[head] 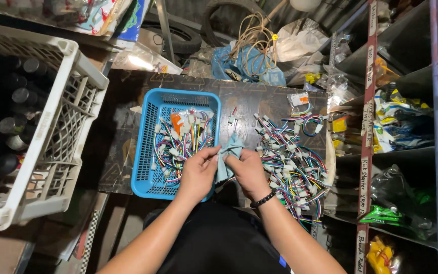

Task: The person wipes individual wire harnesses with a blue cloth, handling them one at a time from a blue basket and placing them on the table. The person continues to clean the harnesses by wiping different sections with the cloth throughout the video.

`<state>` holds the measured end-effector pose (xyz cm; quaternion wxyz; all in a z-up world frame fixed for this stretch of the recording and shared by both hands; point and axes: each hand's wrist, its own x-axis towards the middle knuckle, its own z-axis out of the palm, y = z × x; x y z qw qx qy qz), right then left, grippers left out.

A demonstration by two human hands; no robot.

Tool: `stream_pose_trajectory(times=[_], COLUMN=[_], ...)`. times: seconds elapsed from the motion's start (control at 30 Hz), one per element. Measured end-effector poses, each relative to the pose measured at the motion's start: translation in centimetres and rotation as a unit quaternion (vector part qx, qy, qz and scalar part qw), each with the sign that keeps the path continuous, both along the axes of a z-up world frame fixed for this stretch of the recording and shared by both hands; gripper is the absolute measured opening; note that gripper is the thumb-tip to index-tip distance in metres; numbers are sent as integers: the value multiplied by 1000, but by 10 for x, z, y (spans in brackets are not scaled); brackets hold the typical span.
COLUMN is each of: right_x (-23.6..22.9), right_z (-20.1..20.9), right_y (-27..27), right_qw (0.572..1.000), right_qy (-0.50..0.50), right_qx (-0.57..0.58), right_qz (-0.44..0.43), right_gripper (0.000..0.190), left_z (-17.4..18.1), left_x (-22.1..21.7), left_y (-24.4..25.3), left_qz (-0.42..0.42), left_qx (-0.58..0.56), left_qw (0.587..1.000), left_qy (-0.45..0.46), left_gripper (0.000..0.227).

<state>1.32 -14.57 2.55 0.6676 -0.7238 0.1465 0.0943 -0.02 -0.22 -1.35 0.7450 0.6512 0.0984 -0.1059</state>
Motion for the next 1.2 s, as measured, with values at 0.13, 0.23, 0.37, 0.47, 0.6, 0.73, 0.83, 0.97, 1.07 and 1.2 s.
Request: stream_pose_trajectory(times=[0.13,0.23,0.37,0.47,0.6,0.73,0.83,0.97,1.07,1.2], right_x=[-4,-6,-2,-4,-3,-8,-10,-7,-2,7], right_z=[6,1,-8,-2,7,-7,-11,-27,-22,-9], right_y=[8,10,8,6,4,-4,-4,-8,-7,-12], right_qw=[999,997,994,996,999,995,987,987,984,980], right_qy=[29,31,29,25,12,-1,4,15,38,65], right_qx=[-28,-72,-109,-87,20,90,158,156,157,161], right_qz=[-14,-4,-8,-25,-44,-36,-5,-25,-68,-102], right_gripper=[15,17,19,20,15,10,8,14,25,36], left_z=[6,2,-3,14,2,10,18,22,18,25], left_x=[-3,-5,-2,-4,-1,3,3,1,3,6], left_y=[1,2,1,4,8,9,6,0,-2,-4], left_qz=[-3,-21,-43,-37,-21,-14,-21,-13,-14,11], left_qx=[41,106,168,160,171,181,202,224,220,213], left_qw=[999,994,985,986,985,983,979,971,970,970], left_qy=[-2,-8,-23,-18,4,7,18,-81,-105,-113], left_gripper=[29,29,31,31,28,22,21,12,17,19])
